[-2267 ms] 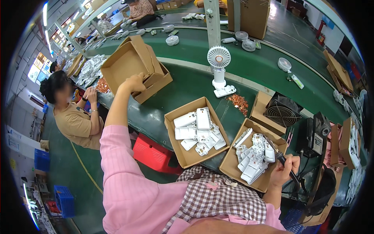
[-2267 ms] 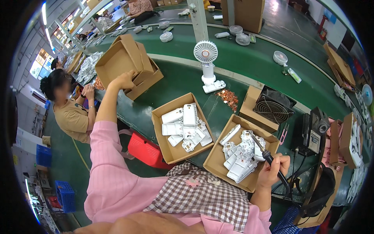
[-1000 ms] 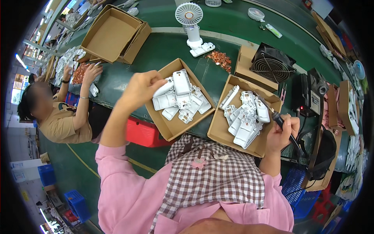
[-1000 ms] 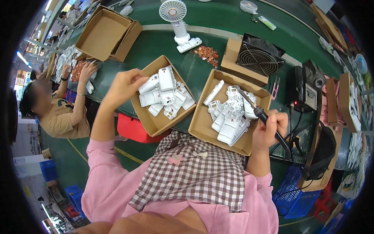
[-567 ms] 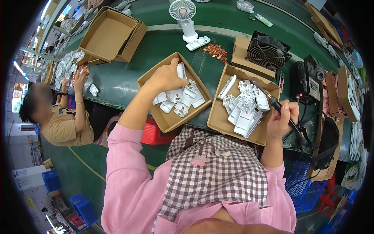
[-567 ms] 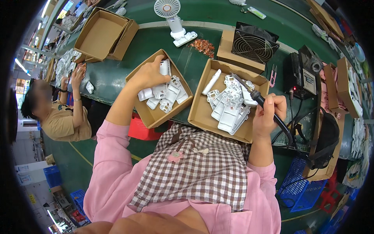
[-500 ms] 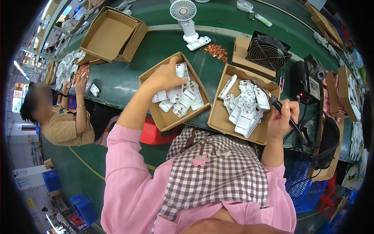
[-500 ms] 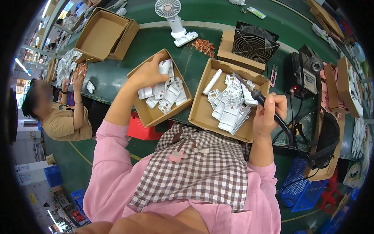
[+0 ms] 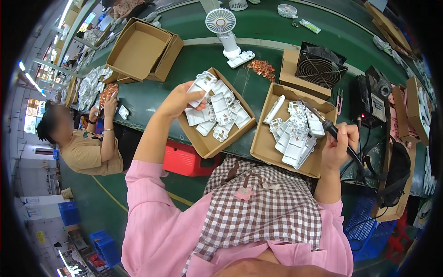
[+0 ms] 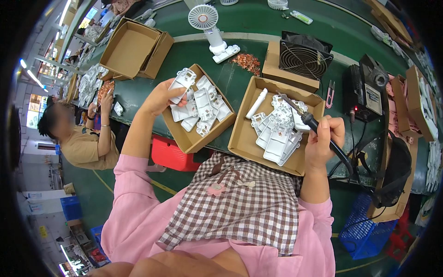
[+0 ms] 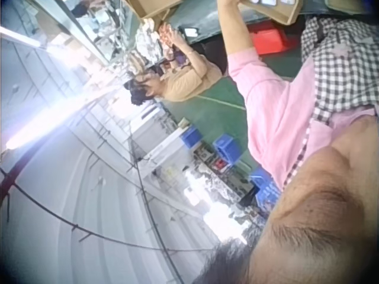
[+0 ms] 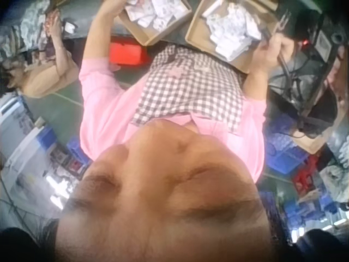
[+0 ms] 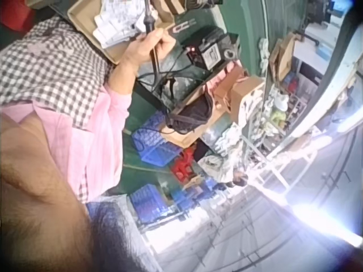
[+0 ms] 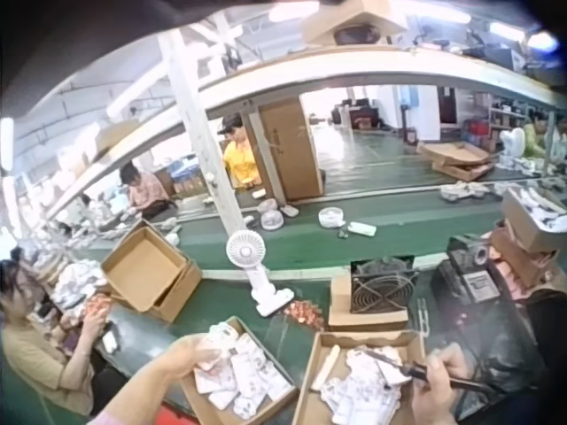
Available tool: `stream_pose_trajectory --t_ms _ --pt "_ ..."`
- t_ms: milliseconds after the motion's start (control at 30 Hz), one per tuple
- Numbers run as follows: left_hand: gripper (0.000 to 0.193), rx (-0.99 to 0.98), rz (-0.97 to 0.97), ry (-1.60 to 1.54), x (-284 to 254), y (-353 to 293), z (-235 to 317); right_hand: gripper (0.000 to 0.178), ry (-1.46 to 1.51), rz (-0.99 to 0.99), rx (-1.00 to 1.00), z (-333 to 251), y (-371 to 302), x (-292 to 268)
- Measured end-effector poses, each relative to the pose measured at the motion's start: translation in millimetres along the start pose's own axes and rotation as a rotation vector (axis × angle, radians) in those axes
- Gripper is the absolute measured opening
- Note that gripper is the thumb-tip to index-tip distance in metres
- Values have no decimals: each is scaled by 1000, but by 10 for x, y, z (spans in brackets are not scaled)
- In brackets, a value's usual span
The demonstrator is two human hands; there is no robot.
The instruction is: The person solders components onto plastic device casings using a soldering iron and places them into a cardboard box. The person then rearranges cardboard boxes on the workbench and solders more plastic casings with the soldering iron.
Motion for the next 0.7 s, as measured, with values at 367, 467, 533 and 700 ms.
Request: stream_pose_trajectory --t_ms 367,467,533,700 --pt "24 749 -351 1225 540 -54 161 21 1 29 -4 -35 -59 -95" --pt "34 735 -281 1219 547 -77 159 22 3 -10 4 -32 -54 -104" --pt "34 838 -231 1116 469 -123 226 20 13 8 10 -53 -46 -75" --pt "26 324 270 1089 -53 -293 438 21 2 8 -5 -43 -8 -33"
Point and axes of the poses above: each hand's wrist, its own y-axis towards the middle knuckle, its own x-axis out of the palm, z = x × y, the point moved 3 cm from there along y, towards the middle knuckle, and after that the axes turned 2 degrees about y, right-handed, at the moved point
